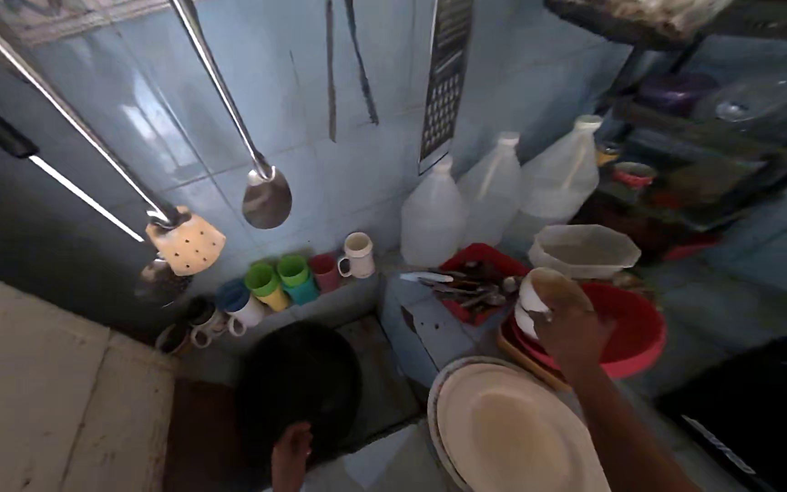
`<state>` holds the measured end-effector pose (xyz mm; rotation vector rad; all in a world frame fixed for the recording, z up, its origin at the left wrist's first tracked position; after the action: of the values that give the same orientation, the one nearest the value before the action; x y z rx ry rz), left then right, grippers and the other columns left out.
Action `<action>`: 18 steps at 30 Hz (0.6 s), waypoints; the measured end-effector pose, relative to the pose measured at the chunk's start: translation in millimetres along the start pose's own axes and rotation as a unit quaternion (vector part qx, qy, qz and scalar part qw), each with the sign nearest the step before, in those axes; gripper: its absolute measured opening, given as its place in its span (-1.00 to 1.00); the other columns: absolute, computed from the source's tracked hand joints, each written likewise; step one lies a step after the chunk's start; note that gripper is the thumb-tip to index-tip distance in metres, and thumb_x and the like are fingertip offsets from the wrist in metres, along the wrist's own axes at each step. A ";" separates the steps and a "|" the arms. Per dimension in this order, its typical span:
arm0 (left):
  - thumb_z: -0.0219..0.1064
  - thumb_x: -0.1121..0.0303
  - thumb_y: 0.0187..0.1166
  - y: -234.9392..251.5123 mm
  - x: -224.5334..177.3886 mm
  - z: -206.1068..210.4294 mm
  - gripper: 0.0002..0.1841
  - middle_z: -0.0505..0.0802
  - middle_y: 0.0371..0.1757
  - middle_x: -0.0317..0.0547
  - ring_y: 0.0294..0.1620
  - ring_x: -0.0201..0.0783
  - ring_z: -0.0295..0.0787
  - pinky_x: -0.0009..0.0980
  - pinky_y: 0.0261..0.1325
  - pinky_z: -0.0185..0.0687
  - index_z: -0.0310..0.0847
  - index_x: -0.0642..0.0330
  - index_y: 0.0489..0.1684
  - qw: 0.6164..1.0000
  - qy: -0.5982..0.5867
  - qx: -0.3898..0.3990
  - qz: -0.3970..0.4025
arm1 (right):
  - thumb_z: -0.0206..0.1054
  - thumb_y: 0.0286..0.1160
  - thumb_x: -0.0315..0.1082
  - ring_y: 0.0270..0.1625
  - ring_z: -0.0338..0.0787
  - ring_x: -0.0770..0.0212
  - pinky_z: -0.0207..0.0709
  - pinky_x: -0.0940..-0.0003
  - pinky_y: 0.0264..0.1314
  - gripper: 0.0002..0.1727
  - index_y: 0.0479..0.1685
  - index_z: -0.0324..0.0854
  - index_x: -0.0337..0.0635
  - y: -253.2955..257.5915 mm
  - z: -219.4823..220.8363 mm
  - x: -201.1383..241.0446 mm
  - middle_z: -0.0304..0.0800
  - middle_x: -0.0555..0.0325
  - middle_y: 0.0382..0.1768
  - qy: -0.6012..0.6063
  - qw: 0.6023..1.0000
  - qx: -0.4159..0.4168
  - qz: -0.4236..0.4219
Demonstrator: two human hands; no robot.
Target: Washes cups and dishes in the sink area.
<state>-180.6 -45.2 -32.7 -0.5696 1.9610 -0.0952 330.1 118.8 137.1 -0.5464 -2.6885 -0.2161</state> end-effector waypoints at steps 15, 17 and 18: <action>0.13 0.21 0.84 164.0 138.9 4.9 -0.50 0.66 0.42 0.39 0.31 0.21 0.67 0.13 0.30 0.61 0.40 0.40 0.58 0.959 -0.172 -0.105 -0.198 | 0.32 0.55 -0.52 -0.05 0.83 0.40 0.74 0.42 0.13 -0.74 0.15 0.66 -0.44 -137.2 122.4 166.1 0.85 0.08 -0.09 0.513 0.826 0.235 -0.011; 0.13 0.17 0.83 169.8 157.7 22.6 -0.51 0.70 0.39 0.37 0.35 0.21 0.68 0.12 0.36 0.62 0.51 0.43 0.48 0.973 -0.042 -0.159 -0.161 | 0.25 0.65 -0.51 0.01 0.83 0.29 0.74 0.32 0.16 -0.69 0.29 0.58 -0.42 -152.4 169.0 171.0 0.81 0.00 0.01 0.554 0.770 0.297 0.109; 0.13 0.17 0.82 169.4 153.4 36.3 -0.52 0.69 0.43 0.36 0.44 0.23 0.64 0.13 0.48 0.56 0.55 0.40 0.46 0.978 0.048 -0.130 -0.155 | 0.24 0.69 -0.47 0.07 0.83 0.22 0.72 0.26 0.21 -0.66 0.36 0.56 -0.40 -157.7 188.9 172.2 0.80 -0.06 0.08 0.555 0.757 0.312 0.149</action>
<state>-260.4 45.1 -230.2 -1.0582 1.9784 -0.0624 55.8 76.3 22.3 -0.4093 -1.3392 0.3523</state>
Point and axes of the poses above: each hand's wrist, its own y-axis towards the middle knuckle, its own z-axis out of the palm, x = y × z, the point moved 6 cm from there along y, towards the middle knuckle
